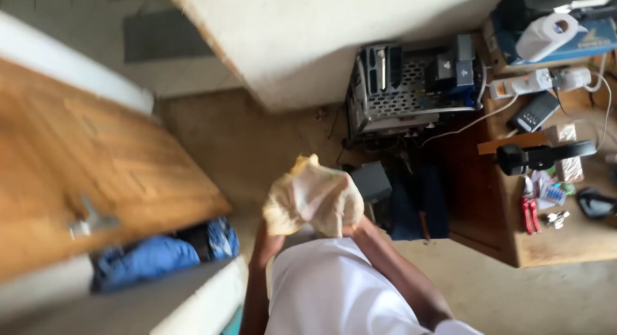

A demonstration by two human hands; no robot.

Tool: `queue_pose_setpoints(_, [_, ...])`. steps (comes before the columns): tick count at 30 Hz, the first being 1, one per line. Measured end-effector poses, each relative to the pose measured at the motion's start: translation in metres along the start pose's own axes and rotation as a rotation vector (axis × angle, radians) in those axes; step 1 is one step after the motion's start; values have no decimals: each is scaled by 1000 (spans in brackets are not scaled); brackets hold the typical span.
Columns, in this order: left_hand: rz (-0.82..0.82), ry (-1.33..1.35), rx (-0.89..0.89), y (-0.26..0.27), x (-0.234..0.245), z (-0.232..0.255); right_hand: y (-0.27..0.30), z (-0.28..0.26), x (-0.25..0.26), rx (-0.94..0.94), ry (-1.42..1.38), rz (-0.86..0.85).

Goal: The person wipes a black plastic tray and several small boxes with a cloth in a bedroom. They pick up each item from a metal rack, wipe it thoroughly, and place it on a wooden desk or back into the rack.

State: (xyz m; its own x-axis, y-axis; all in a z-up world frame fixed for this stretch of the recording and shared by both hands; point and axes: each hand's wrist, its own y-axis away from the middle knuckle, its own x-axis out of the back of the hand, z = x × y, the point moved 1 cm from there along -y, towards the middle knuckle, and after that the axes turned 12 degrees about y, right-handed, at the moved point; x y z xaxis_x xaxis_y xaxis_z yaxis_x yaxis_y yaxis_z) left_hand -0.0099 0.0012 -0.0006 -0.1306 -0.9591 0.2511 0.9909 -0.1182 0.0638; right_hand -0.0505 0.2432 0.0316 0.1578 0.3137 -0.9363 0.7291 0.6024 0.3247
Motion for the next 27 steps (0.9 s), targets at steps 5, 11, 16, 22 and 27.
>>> queue_pose_setpoints(5, [-221, 61, 103, -102, 30, 24, -49, -6, -20, 179, -170, 214])
queue_pose_setpoints(11, [-474, -11, 36, -193, 50, 40, -65, -13, -30, 421, -235, 306])
queue_pose_setpoints(16, [-532, -58, 84, -239, 16, 11, -40, -39, -16, 645, -174, 312])
queue_pose_setpoints(22, [-512, 782, 435, -276, -70, 19, 0, -64, 47, 914, -63, 345])
queue_pose_setpoints(27, [-577, 811, 526, -318, -138, 50, 23, -89, 63, 1136, -34, 440])
